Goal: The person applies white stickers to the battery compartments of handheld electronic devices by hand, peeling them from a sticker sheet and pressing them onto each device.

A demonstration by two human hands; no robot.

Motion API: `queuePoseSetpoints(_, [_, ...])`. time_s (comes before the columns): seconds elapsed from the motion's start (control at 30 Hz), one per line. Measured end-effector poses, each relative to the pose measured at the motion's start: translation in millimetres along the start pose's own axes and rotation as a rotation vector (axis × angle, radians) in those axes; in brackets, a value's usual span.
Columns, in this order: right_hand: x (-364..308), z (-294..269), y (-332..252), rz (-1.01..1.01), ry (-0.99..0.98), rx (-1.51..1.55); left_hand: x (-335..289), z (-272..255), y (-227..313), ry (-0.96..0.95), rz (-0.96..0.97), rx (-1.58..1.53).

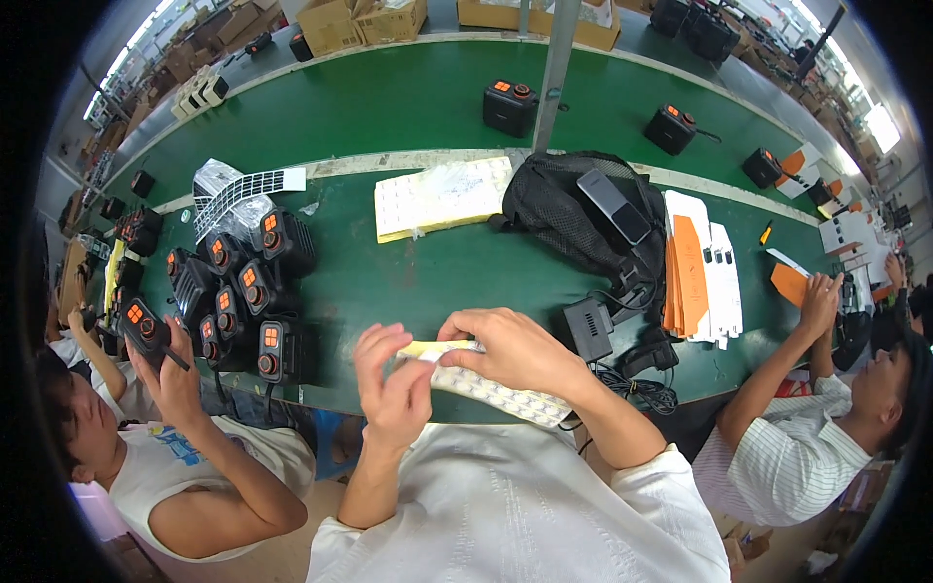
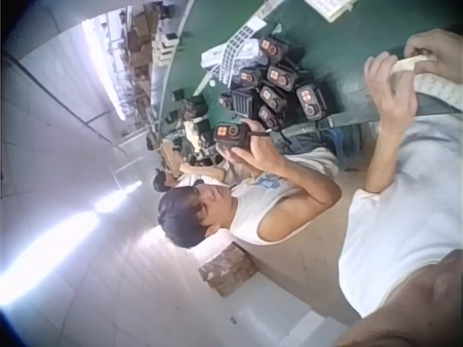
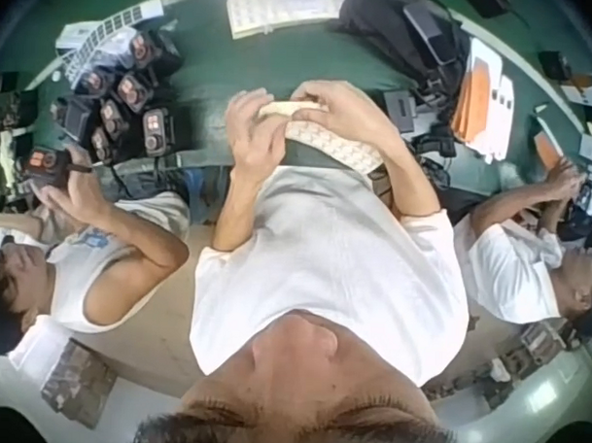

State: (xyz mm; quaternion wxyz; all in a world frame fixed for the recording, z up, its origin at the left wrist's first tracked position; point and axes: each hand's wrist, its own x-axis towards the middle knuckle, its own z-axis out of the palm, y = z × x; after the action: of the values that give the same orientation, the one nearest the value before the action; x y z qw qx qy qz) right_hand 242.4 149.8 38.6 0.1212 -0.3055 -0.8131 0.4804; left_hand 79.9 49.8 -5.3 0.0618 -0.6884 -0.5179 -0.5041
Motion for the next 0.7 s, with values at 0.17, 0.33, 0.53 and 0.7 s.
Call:
queuePoseSetpoints(0.17, [10, 8, 26, 0.028, 0.073, -0.250, -15, -11, 15, 0.222, -0.601, -0.804])
queuePoseSetpoints(0.33, [33, 32, -2, -0.117, 0.317, -0.294, -15, -37, 29, 0.325, -0.944, -0.884])
queuePoseSetpoints(0.53, [115, 116, -75, 0.101, 0.110, -0.286, -28, -74, 50, 0.415, -0.830, -1.039])
queuePoseSetpoints(0.7, [157, 146, -78, 0.209, -0.035, -0.113, -32, -90, 63, 0.431, -0.640, -0.766])
